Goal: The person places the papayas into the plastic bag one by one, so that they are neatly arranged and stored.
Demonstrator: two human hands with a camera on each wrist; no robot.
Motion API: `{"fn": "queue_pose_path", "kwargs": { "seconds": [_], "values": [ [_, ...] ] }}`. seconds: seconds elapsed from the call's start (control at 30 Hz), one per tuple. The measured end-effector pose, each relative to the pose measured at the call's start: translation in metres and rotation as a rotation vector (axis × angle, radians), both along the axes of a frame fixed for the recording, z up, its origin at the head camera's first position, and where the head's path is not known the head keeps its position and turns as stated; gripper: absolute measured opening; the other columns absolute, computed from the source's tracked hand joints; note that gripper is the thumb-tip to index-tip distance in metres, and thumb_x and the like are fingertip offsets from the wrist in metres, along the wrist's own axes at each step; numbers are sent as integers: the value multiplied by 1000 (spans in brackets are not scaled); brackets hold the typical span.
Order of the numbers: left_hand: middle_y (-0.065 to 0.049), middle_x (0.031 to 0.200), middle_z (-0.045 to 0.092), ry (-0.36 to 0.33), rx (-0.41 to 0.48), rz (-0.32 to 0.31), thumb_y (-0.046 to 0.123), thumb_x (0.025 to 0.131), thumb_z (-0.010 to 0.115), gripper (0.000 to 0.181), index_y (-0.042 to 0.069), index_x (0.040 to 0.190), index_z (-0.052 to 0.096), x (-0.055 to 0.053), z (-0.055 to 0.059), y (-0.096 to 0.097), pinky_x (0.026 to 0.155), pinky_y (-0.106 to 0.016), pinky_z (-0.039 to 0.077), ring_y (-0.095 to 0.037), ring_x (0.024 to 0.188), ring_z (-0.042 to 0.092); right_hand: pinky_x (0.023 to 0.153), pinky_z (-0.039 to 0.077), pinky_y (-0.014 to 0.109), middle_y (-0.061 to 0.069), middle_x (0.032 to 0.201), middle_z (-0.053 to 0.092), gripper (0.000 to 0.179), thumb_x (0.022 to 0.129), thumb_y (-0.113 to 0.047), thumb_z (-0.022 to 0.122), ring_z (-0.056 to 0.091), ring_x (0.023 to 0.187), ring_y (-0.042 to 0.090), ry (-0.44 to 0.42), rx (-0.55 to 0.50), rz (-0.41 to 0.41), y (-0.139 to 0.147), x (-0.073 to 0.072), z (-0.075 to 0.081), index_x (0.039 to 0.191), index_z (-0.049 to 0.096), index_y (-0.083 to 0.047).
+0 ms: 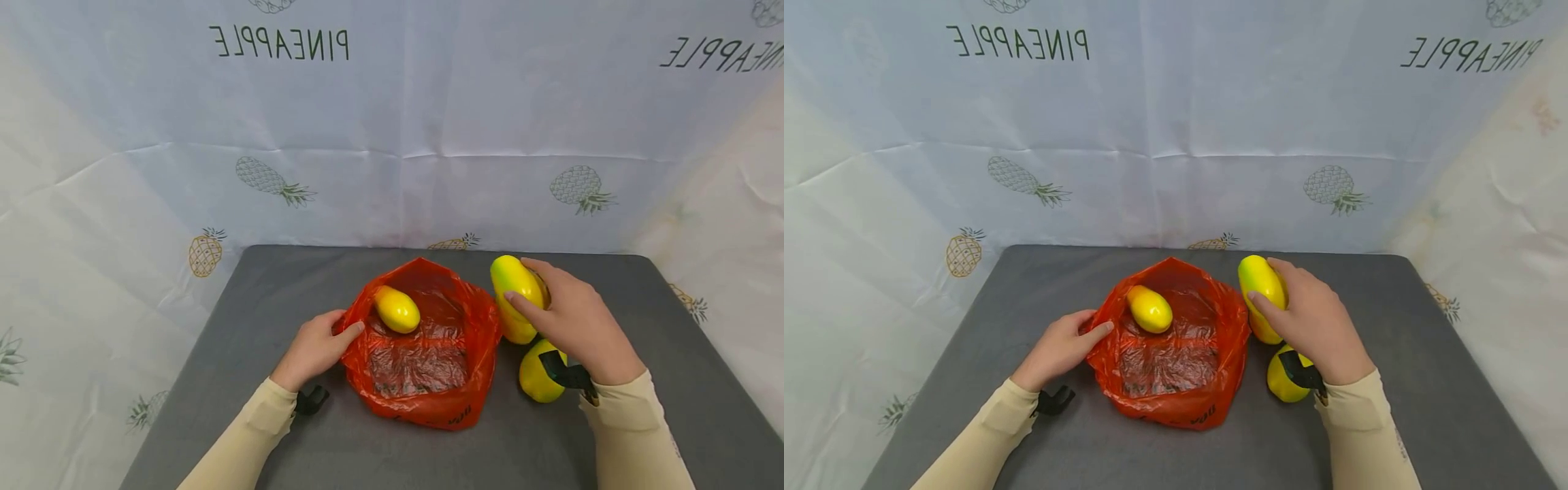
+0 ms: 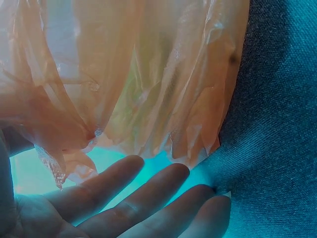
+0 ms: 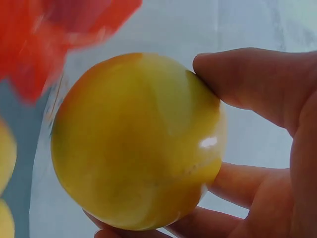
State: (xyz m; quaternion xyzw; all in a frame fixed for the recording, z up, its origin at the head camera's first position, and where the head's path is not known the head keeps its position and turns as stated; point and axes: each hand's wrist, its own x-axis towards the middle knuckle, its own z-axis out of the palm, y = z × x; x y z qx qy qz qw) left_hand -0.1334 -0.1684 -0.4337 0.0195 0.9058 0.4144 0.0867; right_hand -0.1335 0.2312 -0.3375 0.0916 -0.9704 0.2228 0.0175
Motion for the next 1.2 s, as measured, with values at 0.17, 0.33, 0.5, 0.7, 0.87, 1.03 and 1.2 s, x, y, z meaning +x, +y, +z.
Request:
{"fn": "queue_pose_path", "kwargs": {
  "seconds": [0.17, 0.33, 0.5, 0.7, 0.87, 1.03, 1.2],
  "values": [
    [0, 87, 71, -3, 4, -5, 41, 106, 68, 39, 13, 133, 71, 1, 0, 1, 68, -32, 50, -17, 70, 62, 85, 60, 54, 20, 142, 67, 76, 104, -56, 66, 68, 108, 34, 19, -14, 64, -37, 2, 3, 160, 48, -9],
    [0, 86, 71, -5, 11, -13, 41, 105, 69, 40, 13, 134, 71, 0, 0, 1, 68, -32, 51, -16, 69, 62, 81, 58, 45, 13, 137, 69, 70, 103, -49, 71, 67, 100, 26, 40, -28, 109, -69, 5, -5, 159, 51, -13],
    [0, 84, 70, -6, 12, -17, 41, 105, 69, 42, 12, 136, 70, 0, -1, 1, 66, -32, 51, -16, 68, 62, 82, 58, 42, 9, 139, 70, 70, 101, -51, 72, 68, 99, 22, 55, -39, 151, -101, 11, -16, 159, 52, -17],
    [0, 87, 71, 4, 4, -14, 42, 105, 69, 43, 11, 136, 70, 0, 0, 0, 66, -32, 52, -16, 69, 63, 85, 61, 41, 4, 139, 70, 69, 99, -52, 74, 69, 99, 19, 57, -44, 183, -132, 16, -30, 156, 55, -18],
    [0, 88, 71, 9, 5, -15, 41, 105, 69, 42, 11, 135, 71, 0, -1, 0, 66, -31, 53, -16, 69, 62, 78, 59, 35, 4, 126, 72, 69, 97, -50, 78, 64, 88, 16, 38, -41, 186, -151, 20, -44, 153, 57, -17],
    [-1, 84, 69, 8, 3, -19, 40, 106, 68, 38, 12, 132, 72, 0, -1, 0, 66, -32, 53, -18, 69, 62, 74, 58, 35, 4, 117, 72, 67, 95, -49, 80, 62, 79, 14, 16, -27, 189, -162, 26, -56, 149, 61, -16],
    [-1, 86, 69, -1, 4, -15, 41, 106, 67, 40, 12, 134, 71, 1, 1, -1, 67, -32, 53, -18, 70, 62, 80, 60, 41, 5, 120, 74, 65, 95, -49, 79, 65, 84, 16, 24, -13, 222, -170, 29, -63, 148, 62, -15]
  ]
}}
